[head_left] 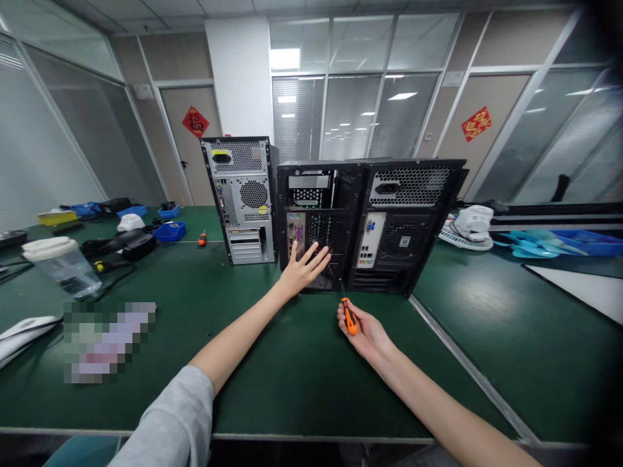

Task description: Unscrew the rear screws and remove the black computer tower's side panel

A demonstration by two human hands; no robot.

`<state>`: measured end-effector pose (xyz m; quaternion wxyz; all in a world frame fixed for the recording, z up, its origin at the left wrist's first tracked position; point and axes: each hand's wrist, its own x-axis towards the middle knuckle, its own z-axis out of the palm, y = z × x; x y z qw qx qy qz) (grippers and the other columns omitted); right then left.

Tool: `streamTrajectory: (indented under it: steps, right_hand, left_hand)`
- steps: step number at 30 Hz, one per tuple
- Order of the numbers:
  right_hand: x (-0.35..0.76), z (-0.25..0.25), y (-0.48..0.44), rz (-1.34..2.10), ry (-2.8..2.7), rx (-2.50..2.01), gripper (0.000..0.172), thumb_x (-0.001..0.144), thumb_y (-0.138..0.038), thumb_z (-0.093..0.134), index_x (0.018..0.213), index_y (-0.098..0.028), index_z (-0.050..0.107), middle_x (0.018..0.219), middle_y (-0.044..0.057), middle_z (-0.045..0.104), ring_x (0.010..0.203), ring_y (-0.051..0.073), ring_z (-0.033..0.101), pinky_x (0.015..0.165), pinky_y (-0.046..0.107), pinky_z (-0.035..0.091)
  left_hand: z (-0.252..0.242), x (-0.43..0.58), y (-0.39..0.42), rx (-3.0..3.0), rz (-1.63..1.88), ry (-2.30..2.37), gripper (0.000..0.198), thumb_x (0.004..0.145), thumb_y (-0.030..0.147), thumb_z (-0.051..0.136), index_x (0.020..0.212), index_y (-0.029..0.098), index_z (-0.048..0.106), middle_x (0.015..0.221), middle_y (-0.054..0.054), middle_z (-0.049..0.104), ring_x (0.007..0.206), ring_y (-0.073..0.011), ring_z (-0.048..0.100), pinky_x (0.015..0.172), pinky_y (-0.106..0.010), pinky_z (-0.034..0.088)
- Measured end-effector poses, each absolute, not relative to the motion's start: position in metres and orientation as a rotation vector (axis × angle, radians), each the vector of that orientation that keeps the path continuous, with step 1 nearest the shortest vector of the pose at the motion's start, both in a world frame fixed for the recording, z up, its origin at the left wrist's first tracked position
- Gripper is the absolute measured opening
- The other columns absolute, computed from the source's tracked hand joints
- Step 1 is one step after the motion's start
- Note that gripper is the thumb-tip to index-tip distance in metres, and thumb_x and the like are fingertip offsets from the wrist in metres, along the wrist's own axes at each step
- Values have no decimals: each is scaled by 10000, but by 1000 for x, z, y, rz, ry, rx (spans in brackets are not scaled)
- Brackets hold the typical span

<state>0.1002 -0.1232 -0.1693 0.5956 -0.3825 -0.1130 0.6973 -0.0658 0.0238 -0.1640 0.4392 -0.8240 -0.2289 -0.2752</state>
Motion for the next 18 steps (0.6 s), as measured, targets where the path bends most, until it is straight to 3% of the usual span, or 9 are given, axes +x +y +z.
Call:
streamTrajectory:
  steps: [18]
  right_hand:
    - [100, -168, -122, 1642, -309, -869, 183, 863, -128, 561, 699, -163, 634, 615, 16, 650, 516, 86, 610, 511, 185, 544]
  left_hand:
    - [-164, -65, 23, -1983, -728, -544, 495, 937, 138, 449, 1428, 200, 440, 1541, -125, 328, 1463, -296, 214, 1117, -711, 22]
